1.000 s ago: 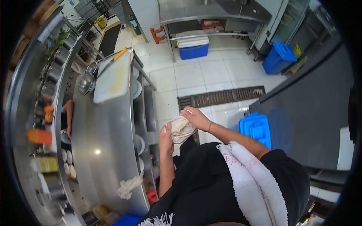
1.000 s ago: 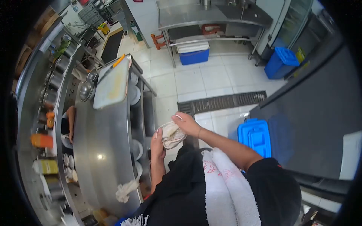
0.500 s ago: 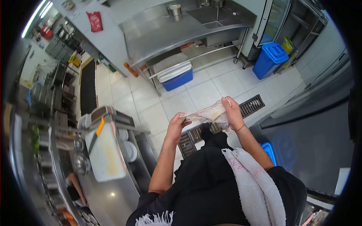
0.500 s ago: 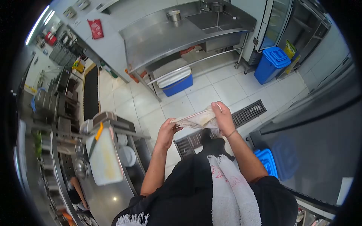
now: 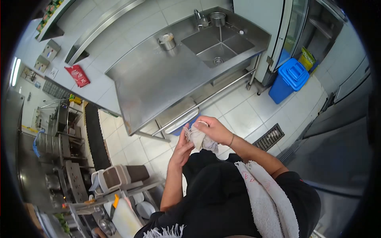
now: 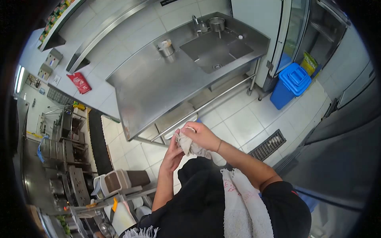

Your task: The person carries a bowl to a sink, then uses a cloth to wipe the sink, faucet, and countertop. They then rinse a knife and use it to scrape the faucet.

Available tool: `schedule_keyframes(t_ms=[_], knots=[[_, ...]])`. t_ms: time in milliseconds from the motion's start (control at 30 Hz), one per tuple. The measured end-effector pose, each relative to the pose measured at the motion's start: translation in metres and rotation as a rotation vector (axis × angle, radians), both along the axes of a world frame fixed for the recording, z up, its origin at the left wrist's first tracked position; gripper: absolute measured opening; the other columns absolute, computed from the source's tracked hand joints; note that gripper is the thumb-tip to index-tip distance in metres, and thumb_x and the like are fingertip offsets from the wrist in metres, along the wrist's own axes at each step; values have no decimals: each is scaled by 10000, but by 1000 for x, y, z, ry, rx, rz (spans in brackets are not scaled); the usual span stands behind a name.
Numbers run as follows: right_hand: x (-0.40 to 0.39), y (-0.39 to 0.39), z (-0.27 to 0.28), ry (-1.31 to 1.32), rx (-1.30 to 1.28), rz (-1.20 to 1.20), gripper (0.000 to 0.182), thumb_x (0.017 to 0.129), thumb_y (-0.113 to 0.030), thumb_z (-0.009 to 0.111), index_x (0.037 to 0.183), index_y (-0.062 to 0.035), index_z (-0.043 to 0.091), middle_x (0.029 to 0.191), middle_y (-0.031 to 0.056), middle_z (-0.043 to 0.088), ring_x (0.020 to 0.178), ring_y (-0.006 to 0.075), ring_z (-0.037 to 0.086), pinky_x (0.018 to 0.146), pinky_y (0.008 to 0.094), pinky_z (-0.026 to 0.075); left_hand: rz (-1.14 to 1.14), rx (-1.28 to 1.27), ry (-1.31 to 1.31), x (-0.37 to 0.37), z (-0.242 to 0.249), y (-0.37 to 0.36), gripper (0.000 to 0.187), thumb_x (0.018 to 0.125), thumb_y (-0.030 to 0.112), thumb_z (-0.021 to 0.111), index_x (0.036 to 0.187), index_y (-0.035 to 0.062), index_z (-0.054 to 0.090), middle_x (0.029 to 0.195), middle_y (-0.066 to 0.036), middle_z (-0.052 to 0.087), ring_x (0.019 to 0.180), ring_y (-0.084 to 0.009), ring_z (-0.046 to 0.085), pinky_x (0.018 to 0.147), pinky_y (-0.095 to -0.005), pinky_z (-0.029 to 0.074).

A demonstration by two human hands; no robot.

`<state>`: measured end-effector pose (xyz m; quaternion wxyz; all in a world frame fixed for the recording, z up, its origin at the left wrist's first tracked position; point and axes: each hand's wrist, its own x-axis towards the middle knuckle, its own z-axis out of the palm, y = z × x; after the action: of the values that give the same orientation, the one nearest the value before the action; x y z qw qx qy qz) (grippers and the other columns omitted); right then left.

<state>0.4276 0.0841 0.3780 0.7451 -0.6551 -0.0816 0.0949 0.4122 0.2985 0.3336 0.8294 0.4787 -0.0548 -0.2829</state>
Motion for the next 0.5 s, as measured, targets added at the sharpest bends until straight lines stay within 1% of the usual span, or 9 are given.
schedule_keyframes(t_ms=[33,133,233,267,300,333,400,433,500], knots=[[23,-7,1,-24,-37,10,244,1046,-261,619,1017,-25,670,884,0,647,843,73,565,759,275,502,-21,-40,-18,22,-2,-11,668,933,162,694,1535,107,411,1509,-68,495,1362,-210,491,1136,-400,390],[91,-37,4,-65,-72,-58,242,1043,-259,624,1011,-24,667,886,3,646,845,68,568,750,266,497,-194,105,18,101,-51,-30,540,978,206,697,1468,87,502,1390,-40,600,1242,-148,564,1067,-331,429],[160,-83,12,1,-132,-166,196,1036,-243,645,994,-53,671,844,-38,629,767,38,556,671,241,476,-190,206,-30,175,-75,-65,294,1012,260,688,1234,73,640,1110,28,656,1028,-86,566,933,-269,431],[179,-102,19,33,-173,-200,187,1038,-240,647,987,-61,672,829,-53,621,738,29,547,640,234,466,-192,231,-42,199,-79,-81,248,1023,277,685,1155,68,685,1017,51,674,956,-66,567,889,-248,432],[199,-120,16,90,-190,-252,162,1016,-232,676,974,-76,672,793,-80,599,690,12,510,599,220,427,-192,232,-49,223,-81,-94,226,1025,298,686,1056,74,704,958,65,660,933,-61,536,873,-258,423],[215,-136,27,102,-280,-290,158,1014,-231,680,975,-78,673,798,-82,599,695,13,508,605,219,425,-203,194,-23,245,-62,-108,236,1029,304,680,1075,74,701,972,58,654,945,-64,538,884,-271,429],[243,-165,50,123,-446,-356,150,1011,-228,687,976,-82,674,807,-86,600,704,15,504,619,216,420,-291,229,-52,293,-39,-131,245,1040,305,660,1090,68,702,1002,42,655,960,-65,540,897,-275,428],[258,-182,43,49,-472,-413,151,1012,-223,688,972,-77,677,837,-77,615,755,25,517,672,218,436,-338,314,-136,319,-44,-143,283,1057,308,630,1143,47,697,1047,25,655,967,-75,548,924,-288,455],[282,-211,37,15,-354,-553,172,1017,-253,686,987,-84,670,819,-64,606,726,31,524,648,223,447,-408,274,-147,363,-48,-171,281,1068,297,605,1161,48,696,1035,24,669,990,-82,584,935,-279,475]])
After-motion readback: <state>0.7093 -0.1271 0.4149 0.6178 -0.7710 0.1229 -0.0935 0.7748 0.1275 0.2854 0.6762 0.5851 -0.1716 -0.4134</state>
